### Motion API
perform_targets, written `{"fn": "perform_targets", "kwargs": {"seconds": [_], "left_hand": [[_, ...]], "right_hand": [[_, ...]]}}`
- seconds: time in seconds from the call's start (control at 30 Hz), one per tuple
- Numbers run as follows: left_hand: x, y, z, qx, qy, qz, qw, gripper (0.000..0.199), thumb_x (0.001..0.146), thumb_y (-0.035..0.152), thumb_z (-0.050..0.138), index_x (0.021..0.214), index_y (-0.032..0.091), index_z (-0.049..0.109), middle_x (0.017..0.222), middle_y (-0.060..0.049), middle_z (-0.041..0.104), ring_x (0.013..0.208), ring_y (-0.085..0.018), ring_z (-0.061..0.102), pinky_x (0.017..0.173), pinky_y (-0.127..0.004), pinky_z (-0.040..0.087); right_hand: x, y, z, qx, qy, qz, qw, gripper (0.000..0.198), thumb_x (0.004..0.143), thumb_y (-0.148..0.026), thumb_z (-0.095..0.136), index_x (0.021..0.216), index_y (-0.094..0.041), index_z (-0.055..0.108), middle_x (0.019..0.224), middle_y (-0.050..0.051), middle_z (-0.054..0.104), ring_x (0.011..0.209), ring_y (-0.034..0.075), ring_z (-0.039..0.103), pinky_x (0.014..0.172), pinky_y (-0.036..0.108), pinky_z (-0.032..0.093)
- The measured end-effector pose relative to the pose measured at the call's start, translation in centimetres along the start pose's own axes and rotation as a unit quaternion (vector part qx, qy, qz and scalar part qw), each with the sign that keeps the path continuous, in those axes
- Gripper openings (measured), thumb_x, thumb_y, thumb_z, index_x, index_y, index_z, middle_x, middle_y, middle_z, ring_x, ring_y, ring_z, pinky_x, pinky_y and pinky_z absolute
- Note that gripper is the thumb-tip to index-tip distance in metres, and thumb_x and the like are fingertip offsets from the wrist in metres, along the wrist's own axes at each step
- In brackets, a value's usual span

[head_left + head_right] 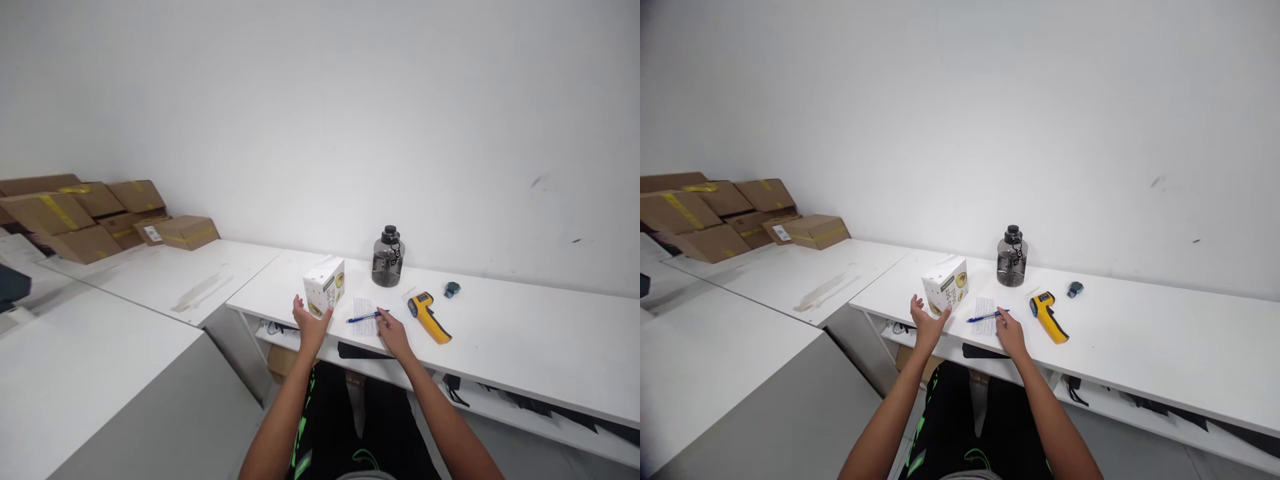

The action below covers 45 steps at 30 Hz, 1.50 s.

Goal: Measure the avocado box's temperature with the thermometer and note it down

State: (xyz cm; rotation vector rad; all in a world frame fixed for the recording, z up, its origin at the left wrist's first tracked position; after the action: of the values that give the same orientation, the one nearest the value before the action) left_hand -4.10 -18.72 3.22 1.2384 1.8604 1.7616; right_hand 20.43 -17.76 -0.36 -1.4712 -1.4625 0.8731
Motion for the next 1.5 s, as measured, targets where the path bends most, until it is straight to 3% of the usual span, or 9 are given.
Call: {"fn": "perform_targets", "kwargs": {"seconds": [0.23, 0.37, 0.47, 0.57, 0.7, 0.87, 1.07, 1.23, 1.5], "left_hand": [[2.5, -2.0, 1.7, 0.161, -0.099, -0.015, 0.982, 0.065, 0.068, 0.049, 0.074, 0.118, 0.017, 0.045, 0.116, -0.019, 0.064, 0.111, -0.035, 0.062, 0.085, -0.044, 0.05], [2.0, -2.5, 1.0, 0.134, -0.108, -0.018, 0.985, 0.06, 0.067, 0.048, 0.074, 0.111, 0.018, 0.046, 0.115, -0.018, 0.066, 0.107, -0.035, 0.064, 0.082, -0.044, 0.051], [2.4, -3.1, 0.1, 0.027, -0.15, -0.047, 0.987, 0.065, 0.062, 0.044, 0.08, 0.111, 0.018, 0.047, 0.116, -0.016, 0.067, 0.106, -0.032, 0.065, 0.085, -0.043, 0.053], [3.1, -3.3, -0.7, -0.127, -0.227, -0.1, 0.96, 0.067, 0.059, 0.046, 0.082, 0.111, 0.018, 0.051, 0.116, -0.015, 0.069, 0.107, -0.03, 0.067, 0.09, -0.042, 0.054], [3.2, -2.2, -1.2, -0.221, -0.282, -0.171, 0.918, 0.068, 0.053, 0.047, 0.086, 0.106, 0.016, 0.058, 0.115, -0.015, 0.072, 0.106, -0.031, 0.068, 0.091, -0.042, 0.054], [1.2, 0.2, -1.2, -0.247, -0.206, -0.163, 0.933, 0.06, 0.053, 0.044, 0.087, 0.098, 0.015, 0.061, 0.106, -0.015, 0.074, 0.098, -0.03, 0.07, 0.087, -0.042, 0.055], [-2.9, 4.7, -2.4, -0.216, -0.204, -0.144, 0.944, 0.057, 0.06, 0.043, 0.082, 0.104, 0.017, 0.059, 0.108, -0.012, 0.073, 0.1, -0.027, 0.068, 0.086, -0.039, 0.054], [-5.2, 7.6, -4.5, -0.172, -0.261, -0.114, 0.943, 0.057, 0.061, 0.041, 0.08, 0.109, 0.018, 0.057, 0.102, -0.009, 0.073, 0.094, -0.027, 0.068, 0.079, -0.036, 0.055], [-6.0, 9.7, -6.0, -0.17, -0.227, -0.091, 0.955, 0.064, 0.057, 0.044, 0.08, 0.112, 0.02, 0.058, 0.102, -0.009, 0.072, 0.094, -0.027, 0.067, 0.078, -0.034, 0.054]], "right_hand": [[1.2, -1.3, -2.0, 0.133, -0.13, 0.117, 0.976, 0.062, 0.085, -0.034, 0.051, 0.144, -0.017, 0.045, 0.116, 0.014, 0.069, 0.068, 0.018, 0.073, 0.065, 0.032, 0.057], [0.7, -1.5, -7.5, -0.141, 0.041, -0.024, 0.989, 0.051, 0.089, -0.041, 0.041, 0.13, -0.017, 0.058, 0.112, 0.013, 0.07, 0.09, 0.026, 0.07, 0.088, 0.043, 0.052], [0.1, 0.5, -11.1, -0.366, 0.138, 0.053, 0.919, 0.07, 0.085, -0.054, 0.044, 0.141, -0.012, 0.046, 0.119, 0.022, 0.063, 0.111, 0.041, 0.06, 0.084, 0.055, 0.049], [0.2, 2.8, -12.6, -0.401, 0.087, 0.101, 0.907, 0.076, 0.082, -0.062, 0.045, 0.136, -0.009, 0.049, 0.119, 0.023, 0.062, 0.108, 0.041, 0.061, 0.08, 0.052, 0.05], [0.8, 3.8, -13.5, -0.306, 0.021, 0.088, 0.948, 0.058, 0.081, -0.062, 0.046, 0.11, -0.014, 0.065, 0.105, 0.017, 0.068, 0.096, 0.035, 0.065, 0.079, 0.045, 0.05], [-2.4, 1.5, -14.0, -0.034, 0.014, 0.05, 0.998, 0.053, 0.077, -0.07, 0.054, 0.093, -0.022, 0.068, 0.072, 0.006, 0.066, 0.072, 0.027, 0.061, 0.068, 0.038, 0.049], [-10.5, -2.2, -8.2, 0.329, -0.168, -0.029, 0.929, 0.082, 0.07, -0.063, 0.073, 0.139, -0.026, 0.049, 0.085, 0.006, 0.068, 0.07, 0.02, 0.06, 0.067, 0.032, 0.048], [-12.9, -2.8, -5.1, 0.346, -0.215, -0.037, 0.913, 0.073, 0.072, -0.059, 0.076, 0.135, -0.029, 0.055, 0.087, 0.005, 0.066, 0.072, 0.017, 0.058, 0.064, 0.028, 0.046], [-12.5, -2.2, -6.4, 0.321, -0.174, -0.067, 0.929, 0.068, 0.071, -0.066, 0.072, 0.126, -0.028, 0.062, 0.08, 0.004, 0.063, 0.07, 0.02, 0.06, 0.068, 0.033, 0.052]]}}
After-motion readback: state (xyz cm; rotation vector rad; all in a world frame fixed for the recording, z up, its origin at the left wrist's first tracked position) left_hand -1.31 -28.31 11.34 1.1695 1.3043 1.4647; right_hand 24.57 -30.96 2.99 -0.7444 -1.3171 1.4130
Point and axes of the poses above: each hand's wrist, its own x-axis towards the middle knuckle, its own z-axis out of the palm, y = z × x, the point moved 2 cm from there along x, towards the middle knuckle
